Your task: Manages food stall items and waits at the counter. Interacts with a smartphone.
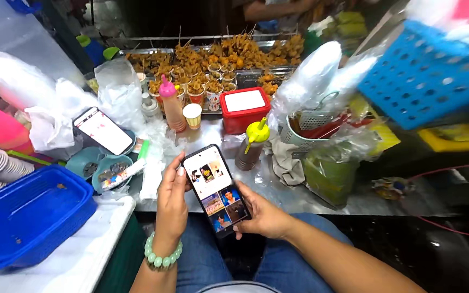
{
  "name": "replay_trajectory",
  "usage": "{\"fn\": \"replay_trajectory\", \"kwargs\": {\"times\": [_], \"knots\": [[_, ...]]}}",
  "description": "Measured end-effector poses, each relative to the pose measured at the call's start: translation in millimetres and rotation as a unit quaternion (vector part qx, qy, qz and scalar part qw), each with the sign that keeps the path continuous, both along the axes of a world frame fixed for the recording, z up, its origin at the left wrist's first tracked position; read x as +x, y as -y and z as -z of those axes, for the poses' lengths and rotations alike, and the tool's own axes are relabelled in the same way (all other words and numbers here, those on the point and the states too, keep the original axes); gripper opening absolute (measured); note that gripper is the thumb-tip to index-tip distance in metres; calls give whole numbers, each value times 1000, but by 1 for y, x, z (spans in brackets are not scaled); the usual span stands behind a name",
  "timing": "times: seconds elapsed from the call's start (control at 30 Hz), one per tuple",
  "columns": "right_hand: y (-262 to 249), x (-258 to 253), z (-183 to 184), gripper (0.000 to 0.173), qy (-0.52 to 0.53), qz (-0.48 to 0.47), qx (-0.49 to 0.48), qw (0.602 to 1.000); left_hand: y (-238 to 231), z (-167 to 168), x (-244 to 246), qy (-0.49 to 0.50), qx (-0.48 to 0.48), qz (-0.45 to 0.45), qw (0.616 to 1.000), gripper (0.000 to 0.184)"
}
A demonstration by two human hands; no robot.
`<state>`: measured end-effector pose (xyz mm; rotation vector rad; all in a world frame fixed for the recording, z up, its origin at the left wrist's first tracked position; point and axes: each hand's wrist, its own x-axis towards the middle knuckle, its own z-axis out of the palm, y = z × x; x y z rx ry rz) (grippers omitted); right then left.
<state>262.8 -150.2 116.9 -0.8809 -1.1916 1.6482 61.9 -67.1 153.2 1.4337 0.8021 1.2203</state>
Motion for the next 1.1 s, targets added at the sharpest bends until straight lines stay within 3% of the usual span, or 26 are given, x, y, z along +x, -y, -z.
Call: {"fn": "replay_trajectory", "kwargs": {"times": [0.1,0.3,0.47,0.57,0.77,0.93,1.1], "knots": [[1,-1,2,93,-15,-2,-12,1000,1,3,0,-2,-5,1,1000,47],[-3,-6,-2,57,-3,49,-51,998,-1,2,-1,-4,-10,3,1000,48],[-5,-7,-1,37,23,104,-75,991,1,2,1,-1,-9,17,1000,48],[-5,-7,0,34,41,130,-76,988,3,0,6,8,-11,12,1000,43],[-4,-8,2,30,26,113,-59,992,-2,2,16,-29,46,-85,995,31],[-4,-8,5,29,37,111,-52,992,-2,9,23,-58,69,-142,986,37],[-4,-7,3,31,38,107,-57,992,-4,12,23,-41,66,-111,991,27]]}}
